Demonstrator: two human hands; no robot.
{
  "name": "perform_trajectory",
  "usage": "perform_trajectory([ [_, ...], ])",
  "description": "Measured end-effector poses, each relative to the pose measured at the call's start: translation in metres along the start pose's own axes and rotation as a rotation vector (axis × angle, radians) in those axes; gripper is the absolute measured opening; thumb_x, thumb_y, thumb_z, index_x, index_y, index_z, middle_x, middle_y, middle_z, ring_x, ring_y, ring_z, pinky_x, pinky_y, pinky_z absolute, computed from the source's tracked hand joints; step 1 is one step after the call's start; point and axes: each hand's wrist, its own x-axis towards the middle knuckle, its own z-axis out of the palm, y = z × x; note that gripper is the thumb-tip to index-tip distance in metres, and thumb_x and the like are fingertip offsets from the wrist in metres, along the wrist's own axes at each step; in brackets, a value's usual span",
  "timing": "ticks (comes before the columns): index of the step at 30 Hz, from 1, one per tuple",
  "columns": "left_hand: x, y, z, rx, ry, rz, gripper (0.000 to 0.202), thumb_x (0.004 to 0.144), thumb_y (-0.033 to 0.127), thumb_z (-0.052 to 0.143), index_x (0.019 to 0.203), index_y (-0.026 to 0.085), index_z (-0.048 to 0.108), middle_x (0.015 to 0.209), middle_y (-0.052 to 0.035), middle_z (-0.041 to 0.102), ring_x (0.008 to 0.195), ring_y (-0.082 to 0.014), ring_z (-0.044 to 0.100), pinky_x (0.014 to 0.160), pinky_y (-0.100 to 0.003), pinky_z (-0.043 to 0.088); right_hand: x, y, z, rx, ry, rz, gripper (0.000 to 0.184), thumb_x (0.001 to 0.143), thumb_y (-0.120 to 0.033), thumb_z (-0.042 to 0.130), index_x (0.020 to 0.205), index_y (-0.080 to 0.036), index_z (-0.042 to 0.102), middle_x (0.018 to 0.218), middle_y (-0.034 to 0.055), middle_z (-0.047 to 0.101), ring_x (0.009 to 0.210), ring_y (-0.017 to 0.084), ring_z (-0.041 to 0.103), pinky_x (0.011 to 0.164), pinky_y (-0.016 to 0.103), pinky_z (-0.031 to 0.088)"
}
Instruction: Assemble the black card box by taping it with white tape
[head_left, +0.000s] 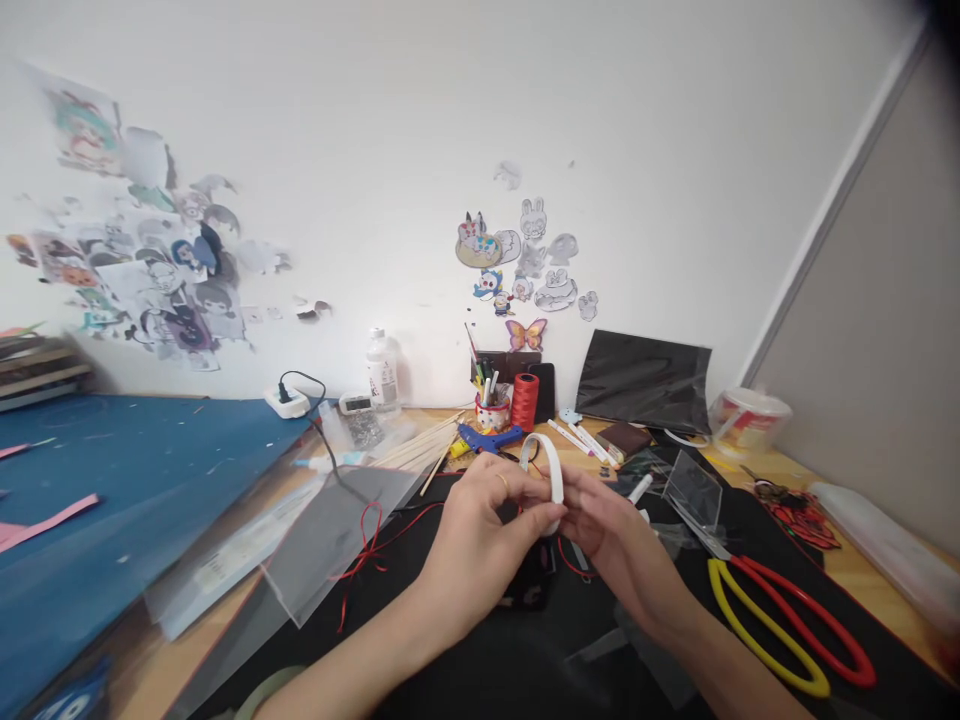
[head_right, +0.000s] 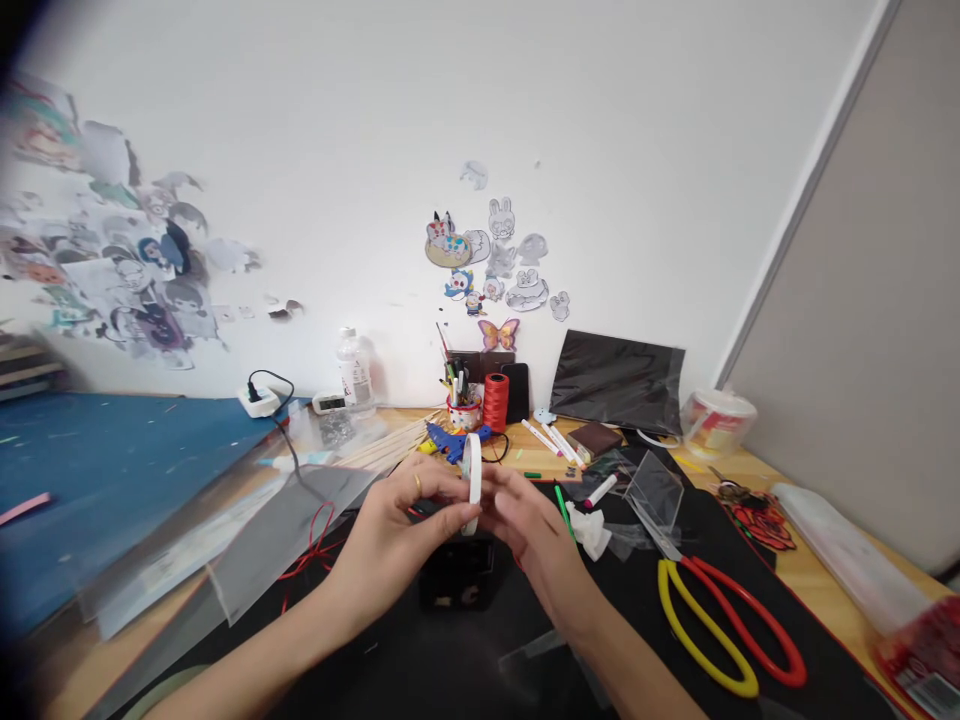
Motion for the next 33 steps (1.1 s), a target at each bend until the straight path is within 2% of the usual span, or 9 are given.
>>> perform_trajectory([
  [3, 0.000, 0.002, -0.003, 0.010, -0.091, 0.096, 0.002, 0.074, 0.020, 0.066, 0.074, 0.019, 0.068, 0.081, -0.0014, 0.067, 0.085, -0.0167, 0.057, 0.079, -0.029, 0.045, 0.006, -0.010, 0.005, 0.060, -0.065, 0.034, 0.036, 0.088, -0.042, 0.038, 0.108, -0.023, 0.061, 0.119, 0.0057, 0.061, 0.113, 0.021, 0.054, 0.098, 0.040, 0.040],
  [6, 0.001, 0.001, -0.010, 0.038, -0.150, 0.203, 0.004, 0.075, 0.021, 0.065, 0.074, 0.018, 0.068, 0.079, -0.0023, 0.067, 0.084, -0.0164, 0.058, 0.078, -0.029, 0.046, 0.008, -0.023, 0.011, 0.014, -0.106, -0.045, 0.028, 0.088, -0.032, 0.042, 0.096, -0.023, 0.068, 0.123, 0.0031, 0.059, 0.120, 0.021, 0.048, 0.104, 0.040, 0.032],
  [9, 0.001, -0.001, -0.022, 0.045, -0.037, 0.213, 0.008, 0.079, 0.021, 0.061, 0.077, 0.016, 0.068, 0.080, -0.0038, 0.067, 0.080, -0.0152, 0.058, 0.077, -0.029, 0.045, 0.007, -0.035, 0.013, 0.002, -0.027, -0.233, 0.030, 0.090, -0.024, 0.041, 0.083, -0.022, 0.070, 0.119, 0.0029, 0.061, 0.122, 0.021, 0.045, 0.106, 0.040, 0.031],
  [12, 0.000, 0.001, -0.032, -0.002, 0.052, 0.123, 0.013, 0.082, 0.021, 0.058, 0.078, 0.014, 0.067, 0.076, -0.0036, 0.066, 0.072, -0.0127, 0.059, 0.069, -0.025, 0.046, 0.005, -0.041, 0.009, -0.020, 0.033, -0.338, 0.034, 0.092, -0.024, 0.037, 0.083, -0.023, 0.069, 0.118, 0.0033, 0.061, 0.120, 0.023, 0.046, 0.103, 0.043, 0.035],
  [16, 0.002, 0.013, -0.028, -0.069, -0.029, 0.111, 0.016, 0.074, 0.019, 0.067, 0.089, 0.013, 0.066, 0.084, -0.0041, 0.068, 0.078, -0.0128, 0.061, 0.069, -0.023, 0.048, 0.003, -0.034, 0.010, -0.252, 0.048, -0.393, 0.024, 0.089, -0.026, 0.046, 0.089, -0.024, 0.069, 0.119, 0.0038, 0.059, 0.121, 0.024, 0.044, 0.102, 0.042, 0.036],
  [20, 0.006, 0.017, -0.016, 0.090, -0.060, 0.230, 0.002, 0.074, 0.016, 0.066, 0.075, 0.014, 0.067, 0.075, -0.0019, 0.068, 0.075, -0.0126, 0.061, 0.073, -0.025, 0.047, 0.004, -0.029, 0.015, -0.519, 0.050, -0.503, 0.020, 0.086, -0.023, 0.052, 0.096, -0.028, 0.068, 0.115, 0.0007, 0.060, 0.116, 0.020, 0.049, 0.101, 0.038, 0.037],
  [24, 0.009, 0.011, -0.013, 0.132, 0.002, 0.111, 0.015, 0.072, 0.022, 0.069, 0.084, 0.015, 0.063, 0.080, -0.0008, 0.067, 0.074, -0.0129, 0.061, 0.068, -0.025, 0.048, 0.003, -0.034, 0.013, -0.687, 0.065, -0.517, 0.022, 0.085, -0.020, 0.053, 0.099, -0.031, 0.067, 0.112, -0.0015, 0.062, 0.110, 0.017, 0.053, 0.098, 0.035, 0.039],
  [26, 0.010, 0.009, -0.014, 0.127, -0.030, 0.077, 0.019, 0.072, 0.024, 0.068, 0.089, 0.016, 0.062, 0.081, -0.0002, 0.067, 0.074, -0.0128, 0.061, 0.065, -0.024, 0.048, 0.002, -0.035, 0.011, -0.730, 0.058, -0.510, 0.024, 0.085, -0.020, 0.053, 0.102, -0.032, 0.065, 0.115, -0.0017, 0.060, 0.111, 0.017, 0.052, 0.097, 0.035, 0.040],
  [33, 0.012, 0.006, -0.018, 0.313, -0.101, 0.185, 0.003, 0.076, 0.016, 0.064, 0.078, 0.016, 0.067, 0.077, -0.0019, 0.068, 0.077, -0.0157, 0.059, 0.070, -0.028, 0.045, -0.002, -0.023, 0.005, -0.833, 0.089, -0.475, 0.030, 0.082, -0.019, 0.057, 0.109, -0.030, 0.062, 0.119, -0.0018, 0.059, 0.113, 0.017, 0.052, 0.100, 0.033, 0.038],
])
